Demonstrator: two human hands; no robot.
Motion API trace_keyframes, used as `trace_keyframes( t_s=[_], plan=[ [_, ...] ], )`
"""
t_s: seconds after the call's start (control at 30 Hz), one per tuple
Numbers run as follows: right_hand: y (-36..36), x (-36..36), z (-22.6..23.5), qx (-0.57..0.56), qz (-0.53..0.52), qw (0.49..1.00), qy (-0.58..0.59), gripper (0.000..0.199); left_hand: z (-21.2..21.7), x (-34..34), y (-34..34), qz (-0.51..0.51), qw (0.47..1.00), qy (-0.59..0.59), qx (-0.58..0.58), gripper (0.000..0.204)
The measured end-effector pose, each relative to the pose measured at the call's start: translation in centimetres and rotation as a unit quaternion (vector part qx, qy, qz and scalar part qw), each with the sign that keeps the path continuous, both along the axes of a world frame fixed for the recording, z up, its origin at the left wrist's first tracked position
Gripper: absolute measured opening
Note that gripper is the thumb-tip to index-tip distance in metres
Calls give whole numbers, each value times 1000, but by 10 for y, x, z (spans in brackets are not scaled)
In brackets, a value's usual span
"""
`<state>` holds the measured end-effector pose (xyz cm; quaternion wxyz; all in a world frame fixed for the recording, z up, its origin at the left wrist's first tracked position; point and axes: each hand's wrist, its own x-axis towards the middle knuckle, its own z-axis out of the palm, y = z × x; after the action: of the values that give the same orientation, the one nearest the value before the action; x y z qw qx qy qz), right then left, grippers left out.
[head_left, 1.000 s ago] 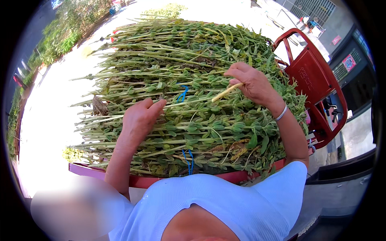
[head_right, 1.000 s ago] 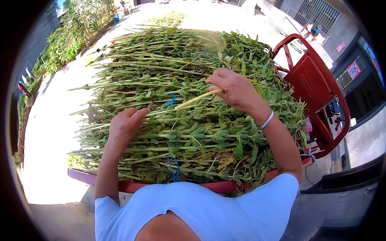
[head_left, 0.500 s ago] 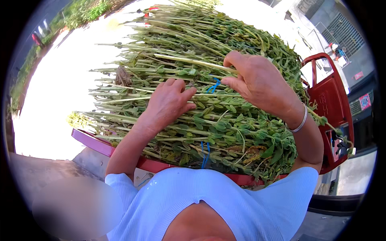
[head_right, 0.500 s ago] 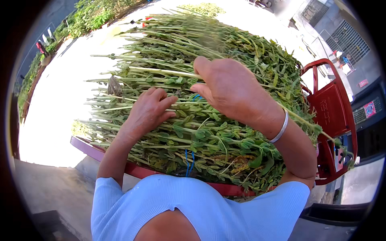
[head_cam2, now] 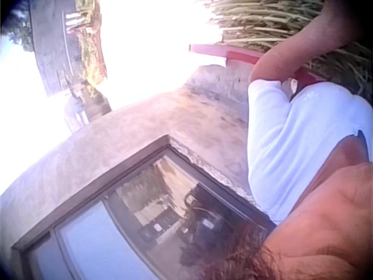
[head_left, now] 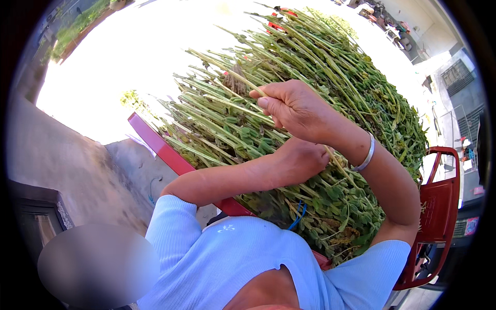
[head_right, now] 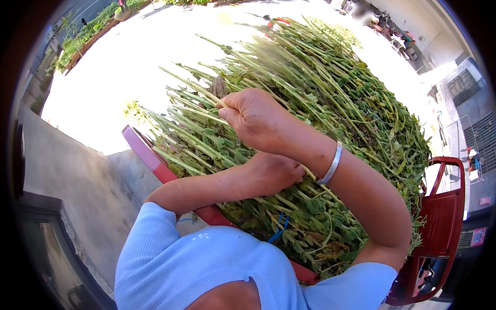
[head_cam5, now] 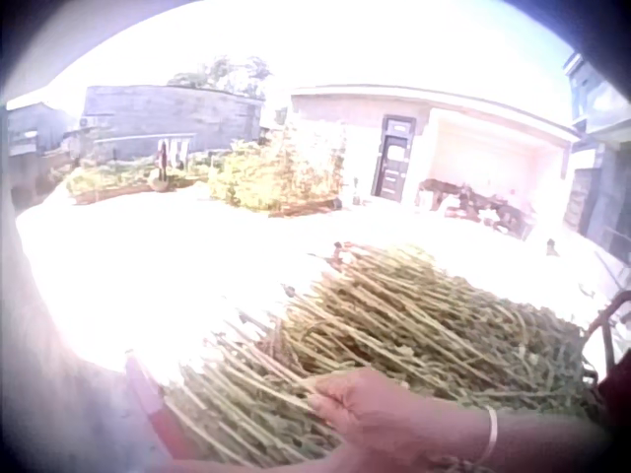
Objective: The person stands at the back of a red three-wheeled vehicle loaded with green leafy plants. They repeatedly pick up individual plant stems from the pile, inspect them, and place them back onto the load. The person also handles a blue plastic tie, pulling it and adjusting it over the plants.
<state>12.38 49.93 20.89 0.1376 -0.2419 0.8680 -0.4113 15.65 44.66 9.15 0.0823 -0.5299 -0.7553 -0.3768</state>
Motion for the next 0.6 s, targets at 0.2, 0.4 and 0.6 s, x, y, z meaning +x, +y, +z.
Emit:
trace_keyframes(
  t_s=[0.2, 0.4, 0.6],
  plan=[
    [5, -20, -25, 73, 23, 948, 310, 29, 17, 2, -9, 0, 987, 101, -124, 31],
    [130, 72, 6, 96, -63, 987, 110, 30, 22, 1, -29, 12, 975, 140, -170, 30],
    [171, 162, -31, 99, -207, 968, 98, 32, 48, 5, -40, -31, 966, 125, -222, 53]
  ],
)
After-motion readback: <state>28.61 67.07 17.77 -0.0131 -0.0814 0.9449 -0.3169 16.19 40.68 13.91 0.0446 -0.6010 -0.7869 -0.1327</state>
